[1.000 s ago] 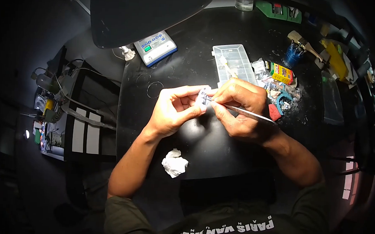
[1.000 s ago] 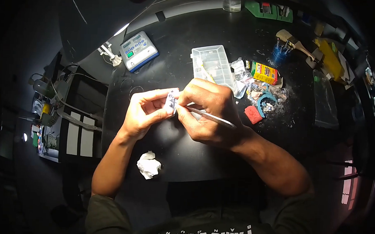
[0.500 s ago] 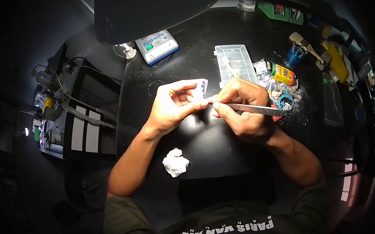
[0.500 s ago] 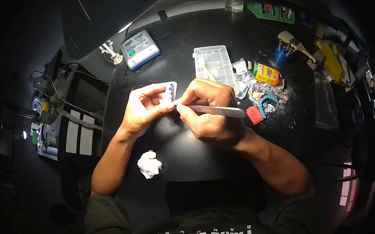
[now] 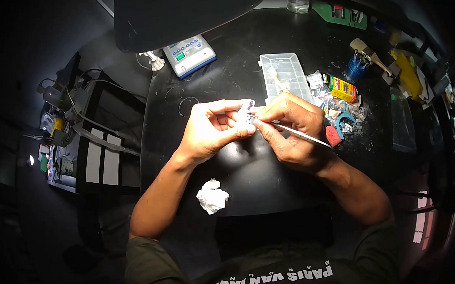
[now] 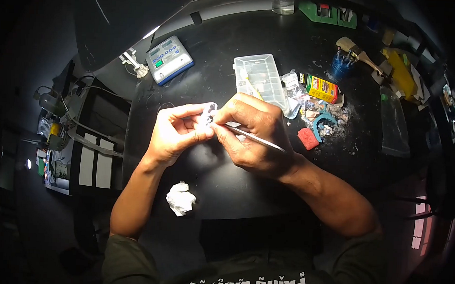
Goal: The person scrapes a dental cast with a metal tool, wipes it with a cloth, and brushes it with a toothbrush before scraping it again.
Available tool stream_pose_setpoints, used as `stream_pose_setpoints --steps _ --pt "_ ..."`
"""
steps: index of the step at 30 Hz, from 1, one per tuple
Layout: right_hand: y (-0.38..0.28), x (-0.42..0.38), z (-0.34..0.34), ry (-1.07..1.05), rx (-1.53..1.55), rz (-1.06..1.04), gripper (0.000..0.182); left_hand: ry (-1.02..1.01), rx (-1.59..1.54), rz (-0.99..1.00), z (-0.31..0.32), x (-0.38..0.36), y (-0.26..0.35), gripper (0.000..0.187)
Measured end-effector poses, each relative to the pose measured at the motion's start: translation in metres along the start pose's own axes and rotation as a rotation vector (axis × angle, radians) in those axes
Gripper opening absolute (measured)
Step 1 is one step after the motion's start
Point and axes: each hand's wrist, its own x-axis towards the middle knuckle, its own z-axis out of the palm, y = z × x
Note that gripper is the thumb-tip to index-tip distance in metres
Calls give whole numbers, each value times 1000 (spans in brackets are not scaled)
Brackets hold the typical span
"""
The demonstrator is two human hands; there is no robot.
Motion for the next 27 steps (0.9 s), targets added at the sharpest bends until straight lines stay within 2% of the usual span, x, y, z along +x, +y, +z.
stream_pose_setpoints --steps 14,21,27 --pt "-1 1 -3 -55 -2 -13 15 -14 -17 -42 2 0 5 53" --pt "-2 1 -3 -56 5 -43 16 -35 -30 -32 -3 -1 2 46" --pt "-4 0 -10 -140 -41 -49 20 -33 -53 -46 -2 -1 5 42"
